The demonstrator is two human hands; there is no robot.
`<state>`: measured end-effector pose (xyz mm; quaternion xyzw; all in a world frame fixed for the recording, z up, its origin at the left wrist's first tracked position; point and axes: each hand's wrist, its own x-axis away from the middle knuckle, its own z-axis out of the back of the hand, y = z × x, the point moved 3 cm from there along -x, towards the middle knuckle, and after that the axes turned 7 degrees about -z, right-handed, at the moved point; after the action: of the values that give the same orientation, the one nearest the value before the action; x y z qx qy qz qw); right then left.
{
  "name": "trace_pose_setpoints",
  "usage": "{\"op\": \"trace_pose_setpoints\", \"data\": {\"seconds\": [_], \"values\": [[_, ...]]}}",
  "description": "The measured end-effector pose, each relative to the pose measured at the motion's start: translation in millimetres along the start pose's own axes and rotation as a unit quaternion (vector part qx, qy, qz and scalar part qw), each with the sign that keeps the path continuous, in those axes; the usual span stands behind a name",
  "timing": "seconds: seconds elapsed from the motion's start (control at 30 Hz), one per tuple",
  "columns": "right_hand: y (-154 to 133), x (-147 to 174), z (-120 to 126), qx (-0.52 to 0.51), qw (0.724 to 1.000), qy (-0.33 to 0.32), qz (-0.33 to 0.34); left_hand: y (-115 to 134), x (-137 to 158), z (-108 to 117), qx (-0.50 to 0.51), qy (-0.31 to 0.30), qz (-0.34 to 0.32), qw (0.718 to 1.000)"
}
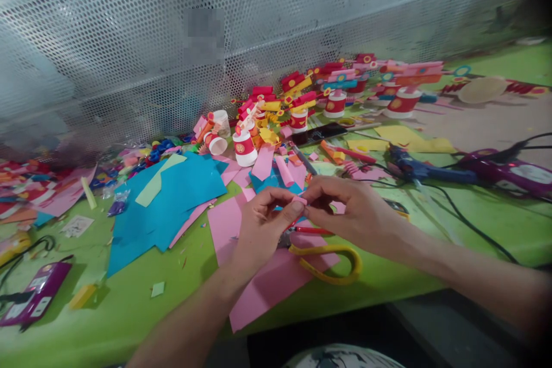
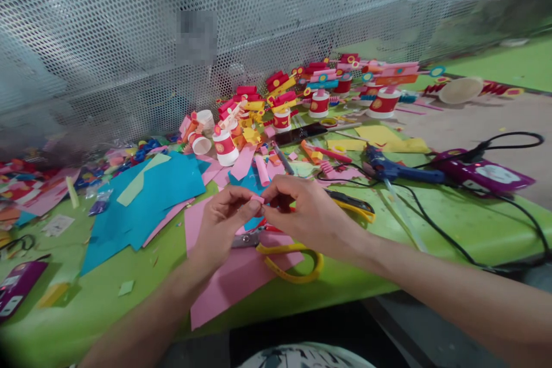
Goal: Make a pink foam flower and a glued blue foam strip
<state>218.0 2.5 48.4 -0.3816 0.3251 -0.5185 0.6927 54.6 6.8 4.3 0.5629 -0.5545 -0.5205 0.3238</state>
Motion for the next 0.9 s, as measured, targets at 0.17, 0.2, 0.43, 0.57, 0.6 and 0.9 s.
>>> {"op": "trace_pose_setpoints", "data": {"seconds": [0.17,0.2,0.43,0.57,0.6,0.9], "values": [[5.0,-2.4,-2.9,-0.038,0.999,0.0,-0.005,-2.6,-2.8,2.1,0.034,0.023,-0.003,0.999],[6.7,-2.8,-3.3,-0.043,0.999,0.006,-0.009,-3.5,-3.5,2.4,0.048,0.027,0.005,0.998],[5.9,-1.1,-7.8,-0.111,0.994,0.017,-0.013,-5.5,-2.6,0.5,0.13,0.002,0.043,0.991],[7.6,1.3,-10.2,-0.142,0.989,0.018,-0.046,-6.6,-1.4,0.4,0.111,0.004,0.019,0.994],[9.0,2.0,-11.2,-0.148,0.987,0.012,-0.058,-6.9,-1.2,0.4,0.109,0.011,0.016,0.994],[10.7,16.5,-24.8,-0.223,0.966,0.126,-0.035,-5.2,0.7,-3.2,0.179,-0.01,0.065,0.982]]}}
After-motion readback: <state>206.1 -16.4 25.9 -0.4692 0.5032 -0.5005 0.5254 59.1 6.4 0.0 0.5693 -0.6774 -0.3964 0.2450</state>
